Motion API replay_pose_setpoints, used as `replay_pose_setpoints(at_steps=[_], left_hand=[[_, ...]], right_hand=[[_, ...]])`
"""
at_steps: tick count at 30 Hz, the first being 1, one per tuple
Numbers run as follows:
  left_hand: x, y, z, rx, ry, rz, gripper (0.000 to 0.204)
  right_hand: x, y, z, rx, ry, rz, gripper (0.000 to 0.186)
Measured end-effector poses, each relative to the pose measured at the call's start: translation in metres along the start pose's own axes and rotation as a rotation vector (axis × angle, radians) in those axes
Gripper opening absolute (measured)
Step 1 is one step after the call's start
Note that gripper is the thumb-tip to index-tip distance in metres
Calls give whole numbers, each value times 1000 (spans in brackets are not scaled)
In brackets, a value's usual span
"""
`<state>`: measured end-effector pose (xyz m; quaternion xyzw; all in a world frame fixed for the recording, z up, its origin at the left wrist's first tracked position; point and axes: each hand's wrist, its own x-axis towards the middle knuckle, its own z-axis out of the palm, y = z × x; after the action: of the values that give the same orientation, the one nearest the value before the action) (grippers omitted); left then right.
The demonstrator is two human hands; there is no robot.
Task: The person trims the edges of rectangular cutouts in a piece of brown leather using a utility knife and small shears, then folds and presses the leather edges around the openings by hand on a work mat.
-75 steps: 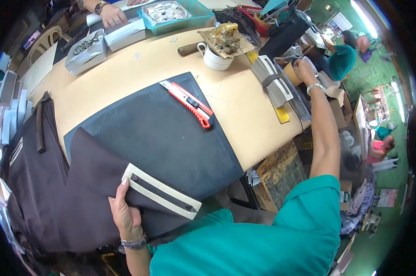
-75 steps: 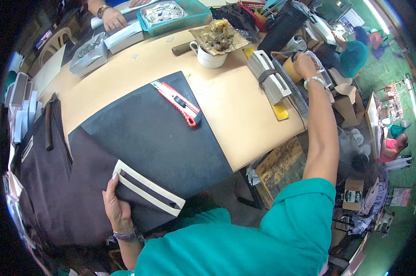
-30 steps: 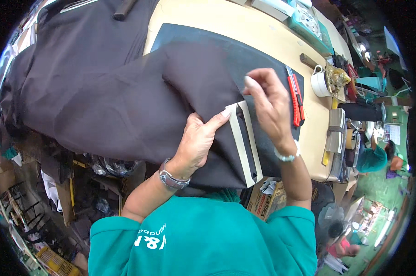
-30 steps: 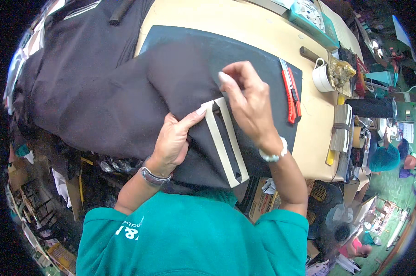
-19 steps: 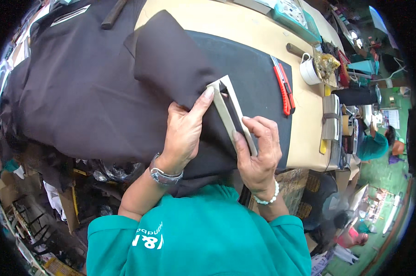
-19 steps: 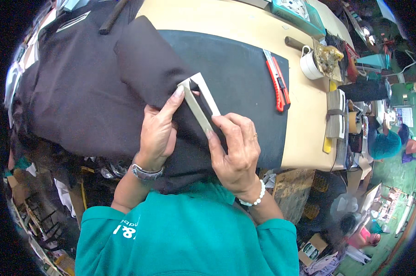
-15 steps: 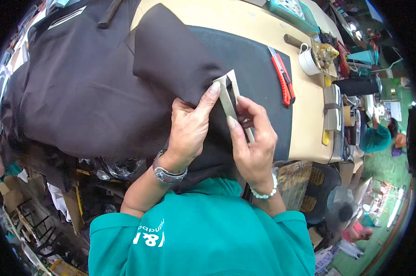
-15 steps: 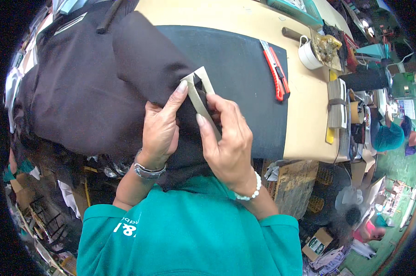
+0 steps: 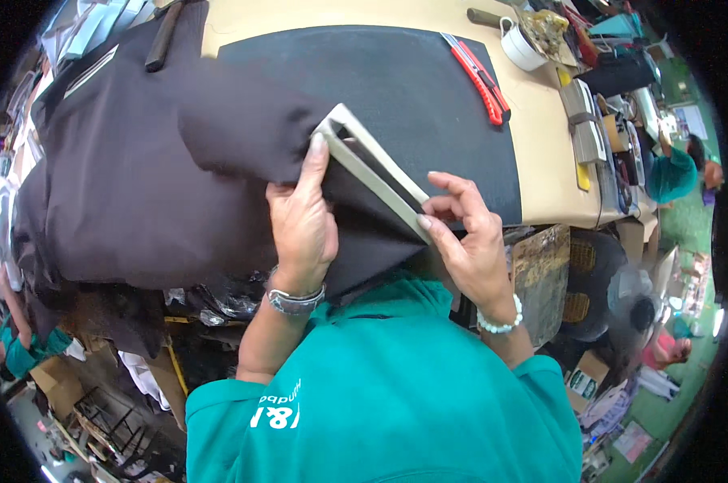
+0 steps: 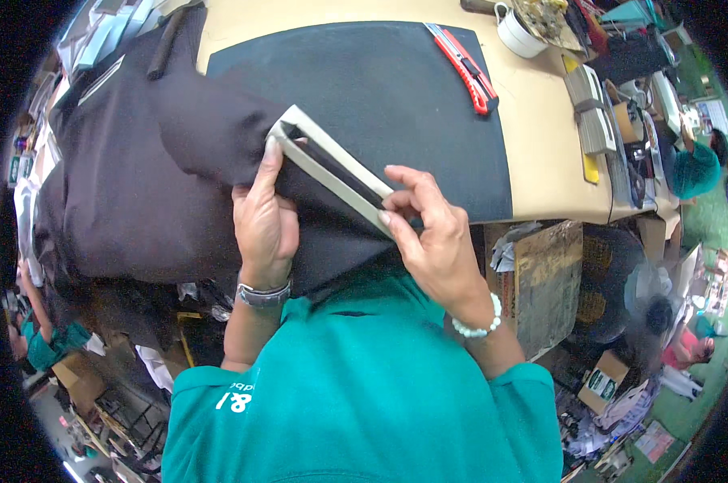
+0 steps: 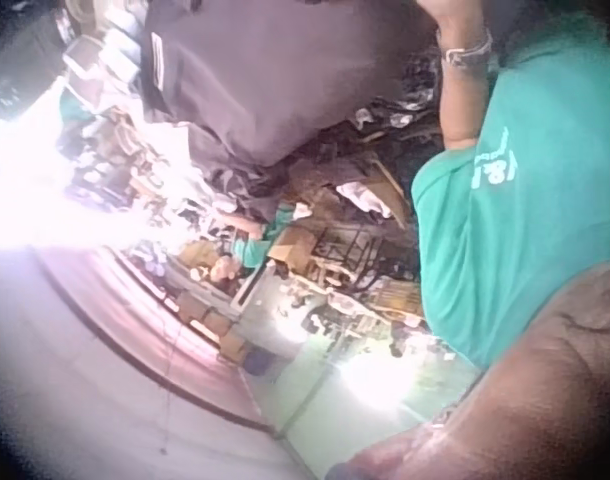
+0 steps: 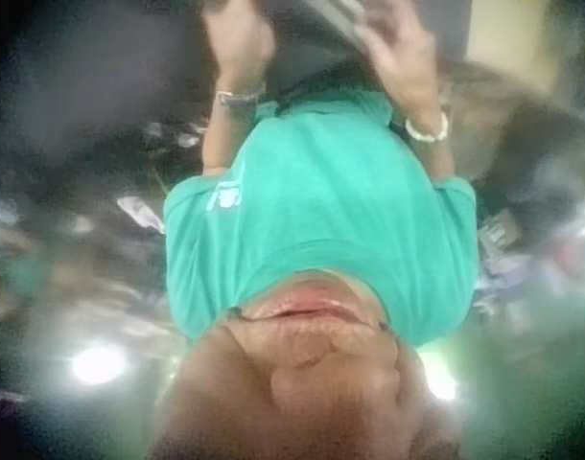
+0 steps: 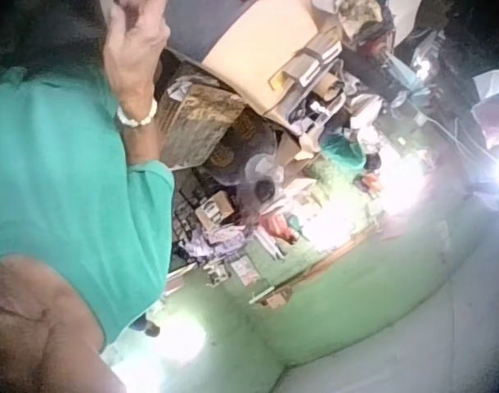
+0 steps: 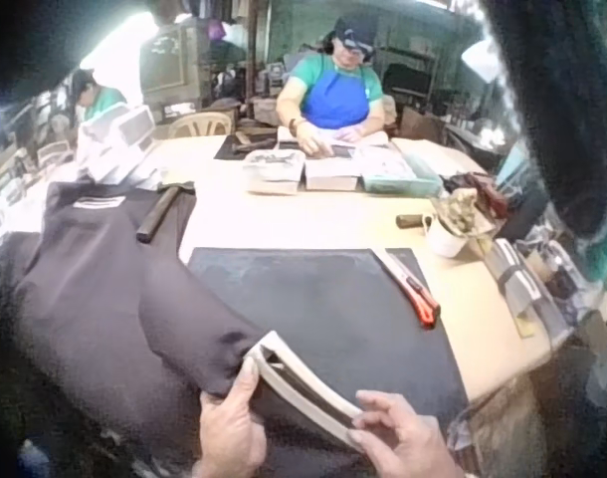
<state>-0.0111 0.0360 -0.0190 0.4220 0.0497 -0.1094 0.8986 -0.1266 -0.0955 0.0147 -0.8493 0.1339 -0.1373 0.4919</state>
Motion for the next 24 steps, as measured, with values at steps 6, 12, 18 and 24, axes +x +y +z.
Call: replay_pose_setpoints(at_steps=[6, 12, 18, 24], left_hand=[[-20, 62, -51, 602, -452, -553, 24], [-6, 70, 8, 1291, -1074, 552, 30], [54, 27, 15, 1430, -1389, 427, 17], [61, 21, -2, 1323, -1383, 418, 12]], right_hand=[[26, 40, 2, -260, 21, -363, 40], [26, 60, 14, -341, 127, -653, 34], [28, 65, 16, -318, 126, -724, 27], [24, 64, 5, -475, -28, -749, 25]])
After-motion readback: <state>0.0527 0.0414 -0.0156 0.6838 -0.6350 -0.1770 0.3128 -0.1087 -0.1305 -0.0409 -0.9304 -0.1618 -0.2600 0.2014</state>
